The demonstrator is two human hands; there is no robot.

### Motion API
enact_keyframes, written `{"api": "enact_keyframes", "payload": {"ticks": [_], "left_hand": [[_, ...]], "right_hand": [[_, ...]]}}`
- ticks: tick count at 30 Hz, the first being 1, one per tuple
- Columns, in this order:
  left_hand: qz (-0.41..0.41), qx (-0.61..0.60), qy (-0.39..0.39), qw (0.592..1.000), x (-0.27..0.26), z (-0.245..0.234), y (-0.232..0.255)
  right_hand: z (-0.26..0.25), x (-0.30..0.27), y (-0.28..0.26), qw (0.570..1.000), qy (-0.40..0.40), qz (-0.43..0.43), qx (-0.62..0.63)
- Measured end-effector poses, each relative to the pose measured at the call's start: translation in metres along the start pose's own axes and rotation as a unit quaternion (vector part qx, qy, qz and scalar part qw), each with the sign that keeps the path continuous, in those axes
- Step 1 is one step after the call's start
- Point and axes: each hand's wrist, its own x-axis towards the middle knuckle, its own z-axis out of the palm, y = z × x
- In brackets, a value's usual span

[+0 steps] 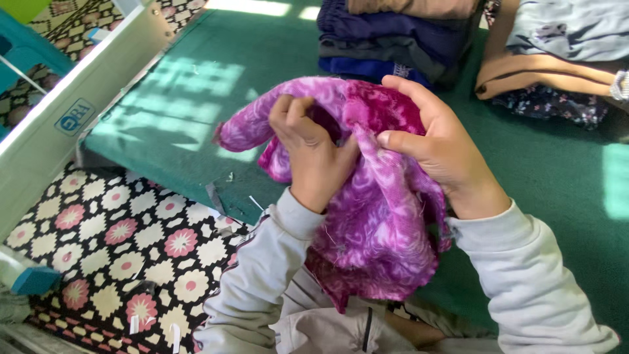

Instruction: The person folds several items of clothing on a green mat, including shorts, pants, and a patterned cloth. They smooth and fold each item by hand, then stack them into a neat pile.

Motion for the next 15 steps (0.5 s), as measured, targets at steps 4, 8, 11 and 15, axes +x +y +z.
{"api": "enact_keyframes", "payload": {"ticks": [4,8,11,15], "left_hand": [[0.2,-0.014,-0.127,0.971,0.037,-0.035,0.015],[0.108,-0.347,-0.45,0.816,0.078,-0.015,0.025],[0.188,-0.286,-0.352,0.871,0.09,0.002,0.028],[0.167,-0.236,-0.328,0.899,0.095,0.013,0.034]], "right_hand": [[-0.029,-0.017,-0.013,0.991,-0.078,-0.005,-0.11],[-0.045,-0.029,-0.02,0.987,-0.136,0.009,-0.087],[-0.05,-0.039,-0.02,0.986,-0.136,-0.059,-0.072],[-0.058,-0.061,-0.009,0.927,-0.062,-0.151,-0.336]]}}
